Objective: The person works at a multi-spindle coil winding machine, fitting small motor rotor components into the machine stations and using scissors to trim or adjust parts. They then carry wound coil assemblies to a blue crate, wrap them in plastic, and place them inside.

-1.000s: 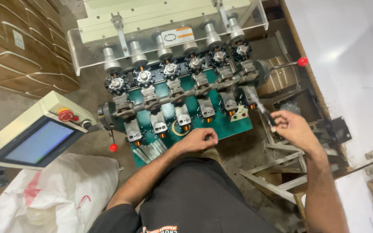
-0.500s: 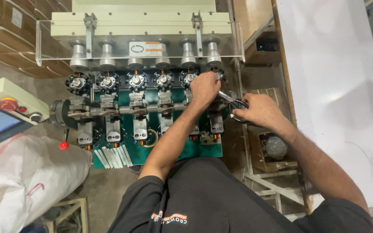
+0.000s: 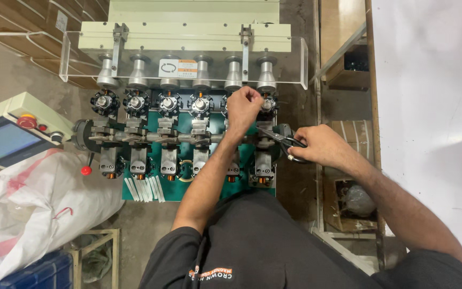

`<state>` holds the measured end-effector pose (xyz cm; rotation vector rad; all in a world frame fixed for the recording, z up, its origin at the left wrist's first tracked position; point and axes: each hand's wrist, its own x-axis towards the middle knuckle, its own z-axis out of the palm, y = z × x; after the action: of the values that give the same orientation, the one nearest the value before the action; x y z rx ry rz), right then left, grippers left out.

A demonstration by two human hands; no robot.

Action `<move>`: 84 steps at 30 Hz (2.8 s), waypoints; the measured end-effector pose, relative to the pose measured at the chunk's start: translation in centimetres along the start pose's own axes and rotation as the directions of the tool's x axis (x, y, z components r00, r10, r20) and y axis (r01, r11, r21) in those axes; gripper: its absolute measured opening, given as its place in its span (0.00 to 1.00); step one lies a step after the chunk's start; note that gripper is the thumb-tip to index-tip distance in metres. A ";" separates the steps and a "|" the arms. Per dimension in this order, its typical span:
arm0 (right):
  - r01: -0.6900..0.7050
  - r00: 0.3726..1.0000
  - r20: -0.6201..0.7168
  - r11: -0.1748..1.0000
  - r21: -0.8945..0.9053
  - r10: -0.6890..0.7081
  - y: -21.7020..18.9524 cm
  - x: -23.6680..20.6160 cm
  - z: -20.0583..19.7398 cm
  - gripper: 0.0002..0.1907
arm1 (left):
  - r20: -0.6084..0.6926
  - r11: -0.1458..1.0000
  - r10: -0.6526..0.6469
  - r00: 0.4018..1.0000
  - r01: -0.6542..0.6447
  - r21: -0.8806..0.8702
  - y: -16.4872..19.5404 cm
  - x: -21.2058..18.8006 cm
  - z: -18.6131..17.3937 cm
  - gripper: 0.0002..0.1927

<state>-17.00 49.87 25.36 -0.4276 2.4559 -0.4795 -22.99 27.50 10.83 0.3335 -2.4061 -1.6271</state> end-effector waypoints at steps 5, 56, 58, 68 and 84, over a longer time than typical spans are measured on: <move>0.071 0.997 0.023 0.996 -0.062 -0.070 0.3 -0.6 -0.2 0.23 | 0.390 0.816 0.370 0.843 -0.496 0.297 0.6 -1.8 -3.9 0.04; 0.259 0.964 -0.073 0.964 0.064 -0.254 -5.2 6.9 3.6 0.27 | 0.059 0.839 0.007 0.998 -0.038 0.542 -0.3 -1.5 -16.3 0.10; 0.225 0.974 -0.022 0.974 0.003 -0.225 -7.0 8.7 4.4 0.27 | 0.007 0.854 -0.027 1.000 0.019 0.520 -1.6 -1.0 -17.1 0.10; 0.338 0.941 -0.041 0.932 0.133 -0.335 -11.4 11.6 6.4 0.24 | 0.110 0.934 -0.230 0.967 0.251 -0.256 -7.8 2.9 -16.2 0.08; 0.175 0.985 -0.022 0.976 0.128 -0.174 -8.4 8.7 5.9 0.26 | 0.492 0.706 0.229 0.840 -0.491 0.510 -2.8 0.0 -21.6 0.13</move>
<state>-18.53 37.55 20.22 -0.5905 2.3908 -0.7114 -16.25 7.49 16.06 -0.4258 -3.0111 -0.7252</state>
